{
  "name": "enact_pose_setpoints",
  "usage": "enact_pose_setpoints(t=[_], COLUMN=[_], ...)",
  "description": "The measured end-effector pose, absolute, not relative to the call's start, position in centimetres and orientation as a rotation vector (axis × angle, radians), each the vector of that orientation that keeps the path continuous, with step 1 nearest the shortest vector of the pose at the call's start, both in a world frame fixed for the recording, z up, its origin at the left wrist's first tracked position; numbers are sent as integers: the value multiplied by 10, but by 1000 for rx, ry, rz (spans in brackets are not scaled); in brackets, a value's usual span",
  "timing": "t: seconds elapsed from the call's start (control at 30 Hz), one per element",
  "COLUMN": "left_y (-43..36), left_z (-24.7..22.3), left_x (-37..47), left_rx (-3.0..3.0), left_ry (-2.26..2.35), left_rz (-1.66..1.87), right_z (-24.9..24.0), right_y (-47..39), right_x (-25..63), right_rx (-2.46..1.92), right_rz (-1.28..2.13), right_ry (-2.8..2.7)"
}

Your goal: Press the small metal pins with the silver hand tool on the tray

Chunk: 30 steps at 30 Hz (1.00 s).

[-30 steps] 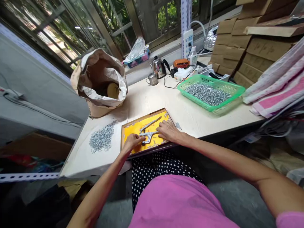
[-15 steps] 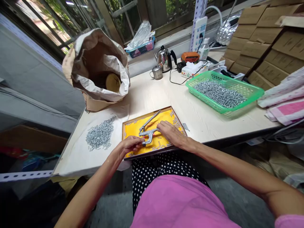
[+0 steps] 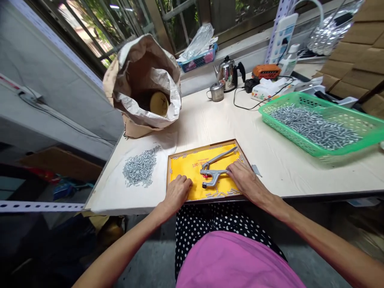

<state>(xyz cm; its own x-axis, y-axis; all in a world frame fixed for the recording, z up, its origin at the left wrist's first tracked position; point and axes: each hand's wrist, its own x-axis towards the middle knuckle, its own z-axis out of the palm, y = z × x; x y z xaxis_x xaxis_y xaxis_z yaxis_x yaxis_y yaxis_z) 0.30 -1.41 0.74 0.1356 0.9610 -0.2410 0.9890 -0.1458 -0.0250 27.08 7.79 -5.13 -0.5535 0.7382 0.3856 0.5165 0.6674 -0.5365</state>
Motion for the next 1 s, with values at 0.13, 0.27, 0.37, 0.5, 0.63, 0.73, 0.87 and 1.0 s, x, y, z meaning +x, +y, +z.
enact_pose_setpoints(t=[0.13,0.27,0.37,0.5,0.63,0.73,0.87,1.0], left_y=[-11,5,28,58,73,75,68,62], left_z=[17,26,26,14,2,1,5,8], left_x=[-24,-69,-110,-154,-170,-171,-172,-175], left_rx=[2082,2045,2001,1815,1823,1890,1975,1876], left_ry=[2305,2459,2621,2762,2685,2598,2528,2507], left_rz=[-479,-276,-202,-232,-295,-328,-203,287], right_z=[-57,-64,-69,-72,-72,-74,-76,-74], right_y=[79,82,82,84,84,84,83,85], right_x=[261,250,247,246,247,247,247,245], right_rx=[-909,-886,-890,-902,-903,-918,-900,-882], right_rz=[471,516,545,545,550,520,447,442], right_ry=[-2291,-2351,-2360,-2328,-2334,-2382,-2423,-2441])
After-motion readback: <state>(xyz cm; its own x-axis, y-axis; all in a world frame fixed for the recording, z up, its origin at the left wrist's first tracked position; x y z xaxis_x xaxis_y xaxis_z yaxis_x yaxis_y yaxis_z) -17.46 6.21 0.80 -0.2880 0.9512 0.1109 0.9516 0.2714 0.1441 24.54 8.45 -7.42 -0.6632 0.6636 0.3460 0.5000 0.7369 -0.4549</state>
